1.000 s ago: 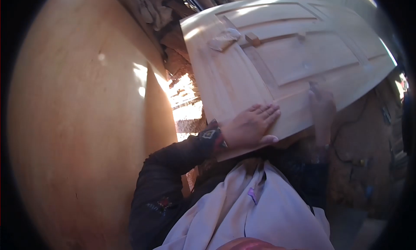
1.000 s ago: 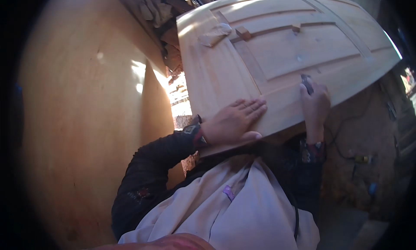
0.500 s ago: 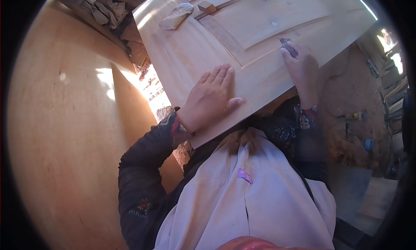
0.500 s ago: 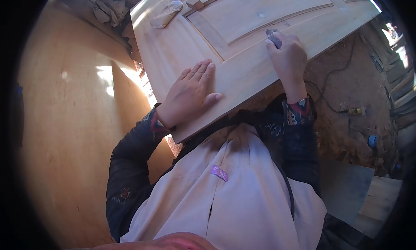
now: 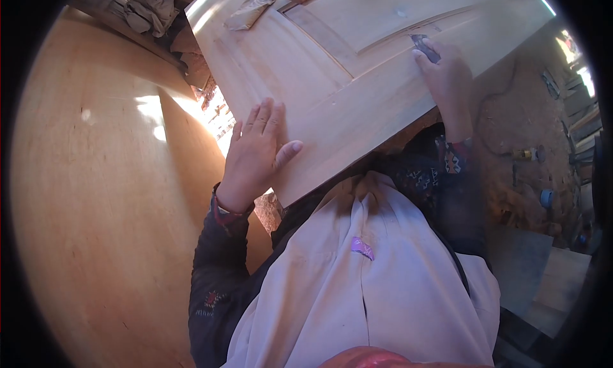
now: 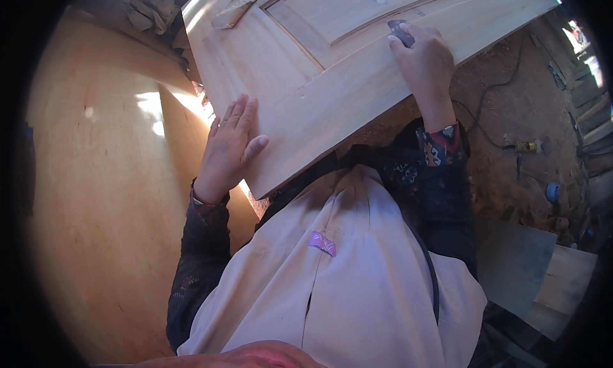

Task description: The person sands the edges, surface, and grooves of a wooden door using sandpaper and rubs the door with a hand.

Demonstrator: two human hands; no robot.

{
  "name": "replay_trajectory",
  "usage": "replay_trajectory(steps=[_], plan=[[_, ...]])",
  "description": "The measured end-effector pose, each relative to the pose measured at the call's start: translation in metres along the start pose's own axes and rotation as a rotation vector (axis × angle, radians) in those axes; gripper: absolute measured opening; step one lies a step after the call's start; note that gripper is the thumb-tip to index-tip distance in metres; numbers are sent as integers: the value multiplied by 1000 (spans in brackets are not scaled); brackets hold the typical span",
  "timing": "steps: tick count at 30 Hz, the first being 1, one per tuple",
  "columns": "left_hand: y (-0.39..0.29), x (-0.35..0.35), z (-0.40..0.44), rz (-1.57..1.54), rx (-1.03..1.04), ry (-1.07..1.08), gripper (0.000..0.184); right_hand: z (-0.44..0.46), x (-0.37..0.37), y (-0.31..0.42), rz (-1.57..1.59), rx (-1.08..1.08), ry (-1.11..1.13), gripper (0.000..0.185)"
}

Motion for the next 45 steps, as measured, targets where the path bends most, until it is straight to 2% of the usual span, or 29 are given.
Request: replay_trajectory(steps=[4, 10, 16, 18, 20, 22, 24, 25, 26, 29, 31, 34, 35, 38, 39, 42, 43, 45], plan=[[-11, 4, 11, -44, 36, -50, 83, 1, 0, 1, -34, -23, -5, 37], [-53, 3, 42, -139, 336, -4, 79, -1, -2, 2, 7, 8, -16, 34], [-44, 2, 17, -213, 387, 48, 72, -6, -2, 3, 122, -42, -17, 30], [-33, -4, 5, -204, 304, 60, 67, -17, -10, 23, 266, -50, 31, 27], [-13, -6, 4, -181, 174, 33, 63, -44, -9, 74, 343, -347, 184, 19], [18, -3, 16, -151, 1, -6, 60, -79, -1, 115, 263, -454, 382, 13], [56, 15, 42, -161, -195, -37, 63, -93, 11, 127, 58, -495, 395, 10], [82, 38, 56, -200, -299, -126, 66, -97, 18, 131, -45, -516, 397, 9], [102, 57, 70, -241, -399, -213, 70, -93, 26, 133, -37, -504, 392, 9], [114, 59, 93, -238, -545, -241, 81, -74, 48, 128, -20, -455, 377, 9], [114, 53, 95, -309, -575, -228, 84, -70, 54, 132, -5, -468, 372, 8], [114, 48, 95, -298, -618, -222, 86, -126, 50, 148, -31, -458, 323, 8], [113, 49, 93, -274, -631, -213, 87, -122, 37, 159, -31, -557, 282, 5], [108, 50, 90, -265, -627, -241, 86, -71, 55, 128, -65, -433, 280, 6], [106, 50, 88, -264, -625, -235, 85, -72, 56, 131, -124, -491, 366, 6], [106, 44, 90, -255, -619, -244, 85, -128, 51, 160, -193, -546, 266, 3], [107, 43, 92, -249, -619, -247, 85, -129, 36, 172, -152, -704, 243, 4], [105, 51, 85, -237, -622, -229, 85, -94, 54, 148, -63, -579, 264, 5]])
Point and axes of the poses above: each hand's wrist, its own z-axis towards the middle knuckle, its own x-axis out of the palm, y = z × x, the point moved 5 cm from there along z, towards the middle knuckle, and after that the axes turned 8 degrees about z, right-handed, at the moved point
